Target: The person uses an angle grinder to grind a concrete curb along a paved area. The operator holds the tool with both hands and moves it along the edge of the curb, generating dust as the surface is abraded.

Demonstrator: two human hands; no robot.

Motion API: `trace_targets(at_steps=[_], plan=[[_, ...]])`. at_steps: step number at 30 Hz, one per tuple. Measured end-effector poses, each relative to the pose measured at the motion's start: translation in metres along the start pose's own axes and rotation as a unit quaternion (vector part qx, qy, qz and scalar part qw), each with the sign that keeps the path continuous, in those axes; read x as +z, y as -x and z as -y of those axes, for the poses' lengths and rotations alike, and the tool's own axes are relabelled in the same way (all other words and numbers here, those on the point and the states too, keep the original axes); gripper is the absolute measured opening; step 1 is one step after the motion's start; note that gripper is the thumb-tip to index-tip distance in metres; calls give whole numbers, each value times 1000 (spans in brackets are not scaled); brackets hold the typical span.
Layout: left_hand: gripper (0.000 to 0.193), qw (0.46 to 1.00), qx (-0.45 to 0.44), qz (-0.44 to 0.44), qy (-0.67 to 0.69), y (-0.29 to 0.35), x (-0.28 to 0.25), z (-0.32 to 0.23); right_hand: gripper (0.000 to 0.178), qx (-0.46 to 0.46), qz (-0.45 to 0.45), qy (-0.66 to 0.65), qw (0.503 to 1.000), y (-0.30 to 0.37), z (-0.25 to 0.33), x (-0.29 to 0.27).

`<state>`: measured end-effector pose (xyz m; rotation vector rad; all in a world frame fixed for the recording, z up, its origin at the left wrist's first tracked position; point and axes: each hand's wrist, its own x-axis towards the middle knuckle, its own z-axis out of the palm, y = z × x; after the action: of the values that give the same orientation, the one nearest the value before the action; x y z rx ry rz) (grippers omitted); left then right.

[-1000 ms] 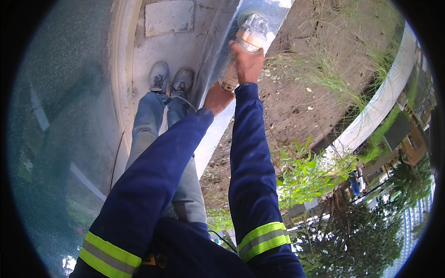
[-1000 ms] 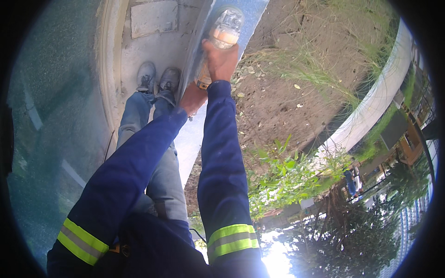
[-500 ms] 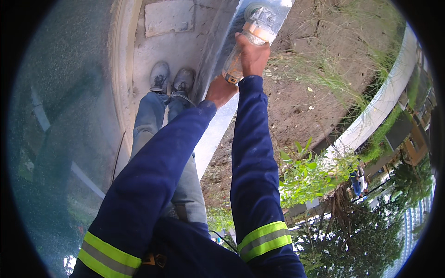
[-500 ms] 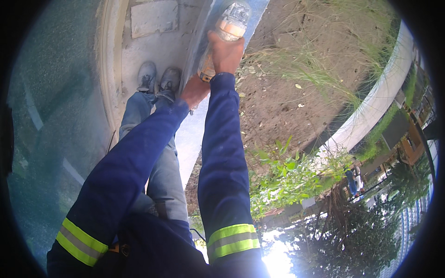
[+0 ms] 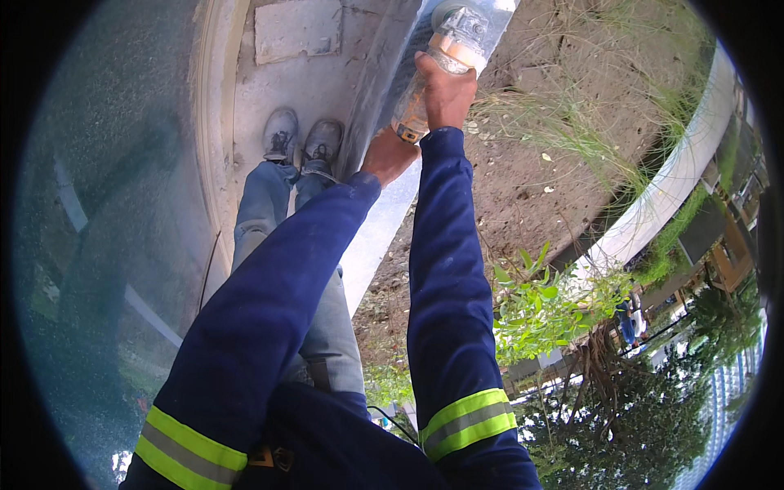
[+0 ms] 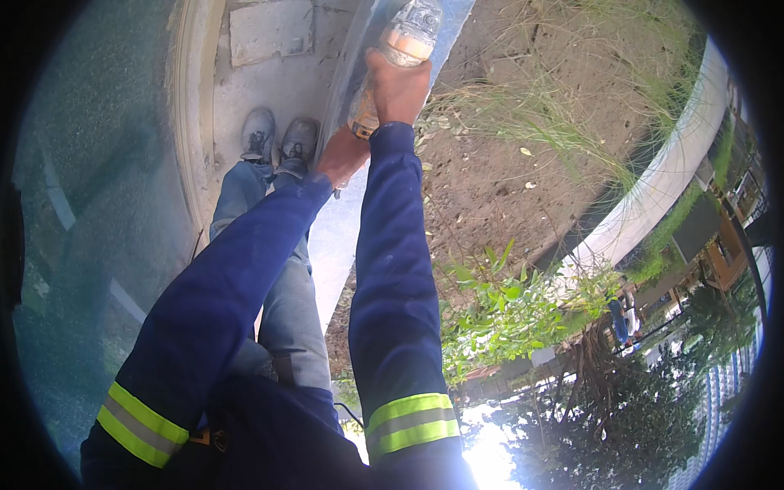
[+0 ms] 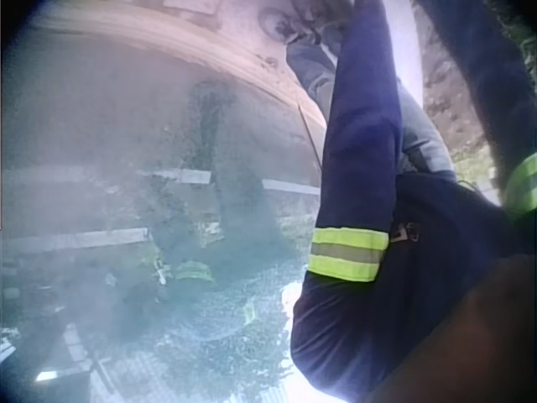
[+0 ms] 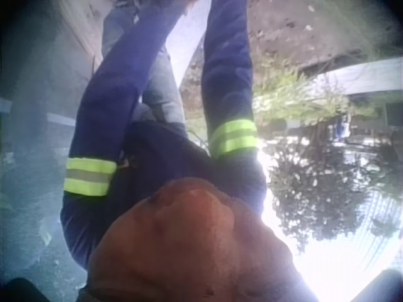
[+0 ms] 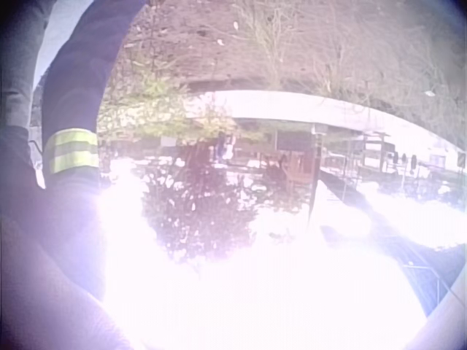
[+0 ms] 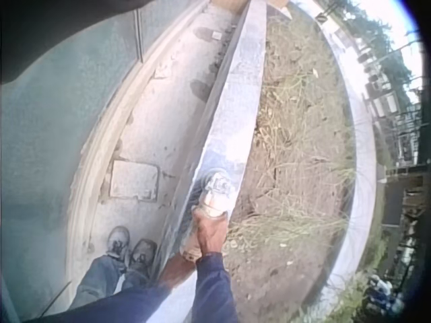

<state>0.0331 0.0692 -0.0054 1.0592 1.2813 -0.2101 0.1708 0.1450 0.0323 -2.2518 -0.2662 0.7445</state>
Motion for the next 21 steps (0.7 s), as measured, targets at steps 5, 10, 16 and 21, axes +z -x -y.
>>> trace_targets(at_steps=[5,10,16,21], plan=[[50,1000,-8,-14,11,16,8,18,75,4,32,-10,999,15,-10,-3],[47,997,32,-23,67,20,2,28,74,-4,37,2,999,29,-8,5],[35,999,-37,4,17,7,-6,-20,75,-6,16,-2,1000,-5,5,3],[42,999,-38,21,-5,11,-9,-33,76,3,28,-21,999,-4,2,-4]])
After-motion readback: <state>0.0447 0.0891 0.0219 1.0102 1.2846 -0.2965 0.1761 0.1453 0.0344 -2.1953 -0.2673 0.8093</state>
